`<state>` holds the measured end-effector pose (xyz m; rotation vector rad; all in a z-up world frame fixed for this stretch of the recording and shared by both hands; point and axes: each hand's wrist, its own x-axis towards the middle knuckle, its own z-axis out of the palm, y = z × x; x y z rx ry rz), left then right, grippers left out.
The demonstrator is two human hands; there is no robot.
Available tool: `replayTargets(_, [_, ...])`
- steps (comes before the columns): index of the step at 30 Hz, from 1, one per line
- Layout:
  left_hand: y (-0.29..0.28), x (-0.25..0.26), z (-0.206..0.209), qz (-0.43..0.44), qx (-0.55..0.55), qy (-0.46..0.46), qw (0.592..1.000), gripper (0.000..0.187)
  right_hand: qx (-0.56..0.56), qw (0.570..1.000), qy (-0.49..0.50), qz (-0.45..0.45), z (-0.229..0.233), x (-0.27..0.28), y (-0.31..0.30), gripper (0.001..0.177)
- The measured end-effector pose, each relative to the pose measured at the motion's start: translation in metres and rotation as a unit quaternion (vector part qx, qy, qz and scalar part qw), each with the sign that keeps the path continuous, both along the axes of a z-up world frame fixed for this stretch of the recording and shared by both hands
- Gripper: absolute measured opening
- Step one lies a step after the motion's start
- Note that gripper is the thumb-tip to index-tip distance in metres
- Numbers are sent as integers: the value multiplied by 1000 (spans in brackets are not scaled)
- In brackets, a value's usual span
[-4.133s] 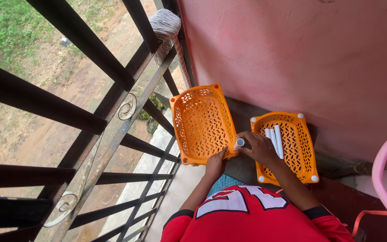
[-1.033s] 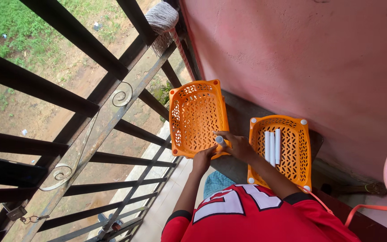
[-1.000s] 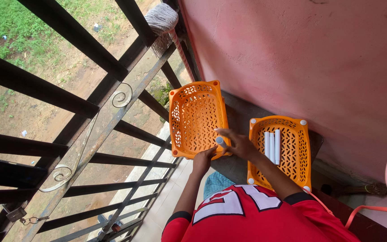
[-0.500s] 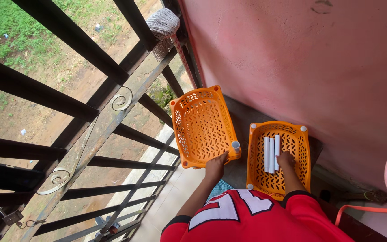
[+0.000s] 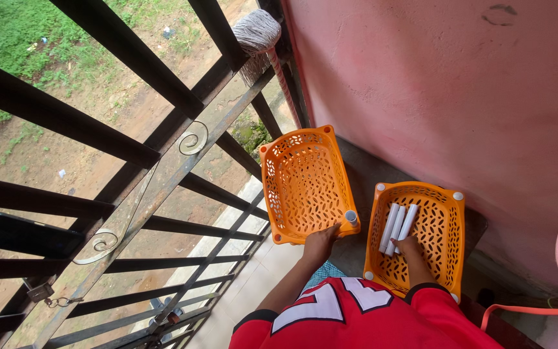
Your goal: The person disassembles a blue plastic basket by removing its white support rods, then assembles an orange plastic basket by inserting white support rods into its holes. The person handles the baskets and rods by hand on a small stool near a balcony railing.
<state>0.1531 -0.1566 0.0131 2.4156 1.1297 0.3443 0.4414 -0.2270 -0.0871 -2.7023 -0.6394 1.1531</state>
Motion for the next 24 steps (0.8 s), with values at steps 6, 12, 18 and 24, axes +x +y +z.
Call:
replayTargets(6, [0,-2,1,1,-5,3,1000,42,-66,994,84,-12,17,-16,7,68])
replayTargets(12, [-1,-7,11,0,-34,-37,999,50,112,923,277,-244,35,-15,10,43])
replayTargets(18, [0,-25,29,40,-38,-129,990,53,379,867,304,-106,78,24,19,62])
replayTargets(24, [19,-73,21,167,94,-223,956,49,667,688,283,24,170,41,41,30])
